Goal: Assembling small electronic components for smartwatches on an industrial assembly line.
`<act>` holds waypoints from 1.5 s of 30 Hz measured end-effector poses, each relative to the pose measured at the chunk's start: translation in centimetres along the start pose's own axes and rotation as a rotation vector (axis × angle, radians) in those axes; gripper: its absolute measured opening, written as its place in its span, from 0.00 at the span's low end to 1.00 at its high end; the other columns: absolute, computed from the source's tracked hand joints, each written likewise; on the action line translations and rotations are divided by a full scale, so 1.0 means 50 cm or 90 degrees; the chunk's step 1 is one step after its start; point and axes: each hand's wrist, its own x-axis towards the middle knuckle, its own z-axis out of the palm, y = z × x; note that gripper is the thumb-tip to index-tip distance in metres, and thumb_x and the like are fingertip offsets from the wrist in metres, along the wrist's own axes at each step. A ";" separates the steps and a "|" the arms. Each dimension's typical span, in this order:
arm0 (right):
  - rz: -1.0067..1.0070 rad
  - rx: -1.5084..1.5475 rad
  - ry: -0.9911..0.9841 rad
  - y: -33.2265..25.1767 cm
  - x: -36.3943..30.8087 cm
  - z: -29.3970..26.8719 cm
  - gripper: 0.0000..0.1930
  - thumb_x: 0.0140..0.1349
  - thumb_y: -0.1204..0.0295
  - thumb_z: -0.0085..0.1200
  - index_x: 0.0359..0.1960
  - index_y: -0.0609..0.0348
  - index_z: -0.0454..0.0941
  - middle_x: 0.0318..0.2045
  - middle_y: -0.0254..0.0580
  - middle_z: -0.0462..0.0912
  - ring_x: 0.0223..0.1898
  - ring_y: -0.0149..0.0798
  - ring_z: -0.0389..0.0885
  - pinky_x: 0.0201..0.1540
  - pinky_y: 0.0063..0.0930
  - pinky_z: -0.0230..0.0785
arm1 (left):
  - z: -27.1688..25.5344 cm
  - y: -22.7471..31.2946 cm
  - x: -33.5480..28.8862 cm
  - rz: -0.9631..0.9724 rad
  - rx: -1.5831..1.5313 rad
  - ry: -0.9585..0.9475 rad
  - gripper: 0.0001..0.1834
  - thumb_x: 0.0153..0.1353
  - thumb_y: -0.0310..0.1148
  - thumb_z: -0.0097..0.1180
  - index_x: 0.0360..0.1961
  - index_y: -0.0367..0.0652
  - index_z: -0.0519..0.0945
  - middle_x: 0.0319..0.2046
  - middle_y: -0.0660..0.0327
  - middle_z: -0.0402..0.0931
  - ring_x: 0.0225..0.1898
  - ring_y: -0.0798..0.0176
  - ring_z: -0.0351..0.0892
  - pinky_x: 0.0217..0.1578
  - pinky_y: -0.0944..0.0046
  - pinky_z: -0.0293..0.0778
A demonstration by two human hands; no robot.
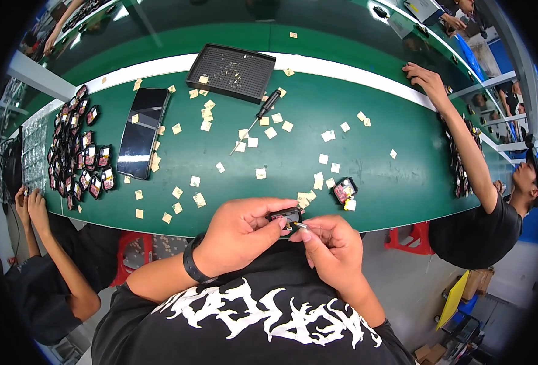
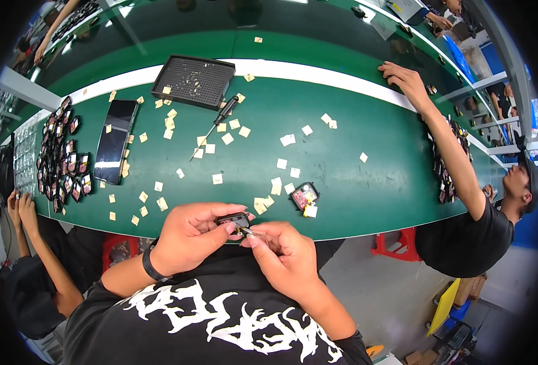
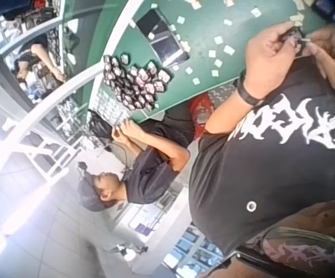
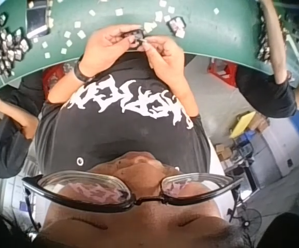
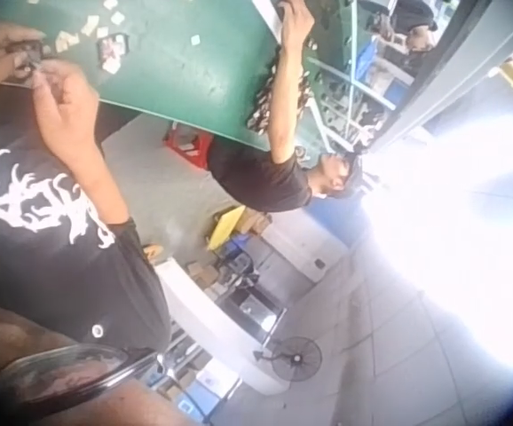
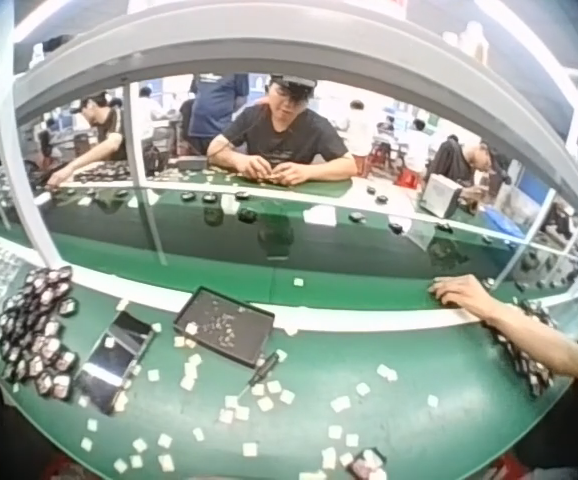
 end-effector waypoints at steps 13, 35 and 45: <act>-0.215 -0.237 0.139 0.008 0.004 -0.011 0.06 0.60 0.83 0.66 0.39 0.65 0.86 0.34 0.43 0.87 0.28 0.27 0.82 0.29 0.20 0.72 | 0.042 -0.019 0.022 0.028 -0.024 -0.027 0.18 0.69 0.13 0.47 0.59 0.28 0.74 0.57 0.47 0.78 0.58 0.59 0.79 0.60 0.59 0.78; 0.098 0.171 0.103 0.018 -0.016 -0.091 0.11 0.61 0.80 0.67 0.40 0.62 0.76 0.33 0.30 0.78 0.28 0.16 0.70 0.31 0.12 0.63 | 0.079 -0.021 0.044 -0.034 0.026 -0.189 0.22 0.69 0.14 0.50 0.64 0.29 0.72 0.55 0.51 0.79 0.56 0.62 0.80 0.58 0.63 0.77; -0.092 -0.155 0.064 -0.001 -0.070 -0.116 0.14 0.69 0.70 0.58 0.25 0.63 0.79 0.23 0.40 0.77 0.23 0.32 0.73 0.28 0.25 0.64 | 0.083 0.004 0.034 -0.078 0.025 -0.115 0.27 0.69 0.15 0.44 0.69 0.31 0.66 0.55 0.55 0.78 0.54 0.67 0.81 0.57 0.66 0.77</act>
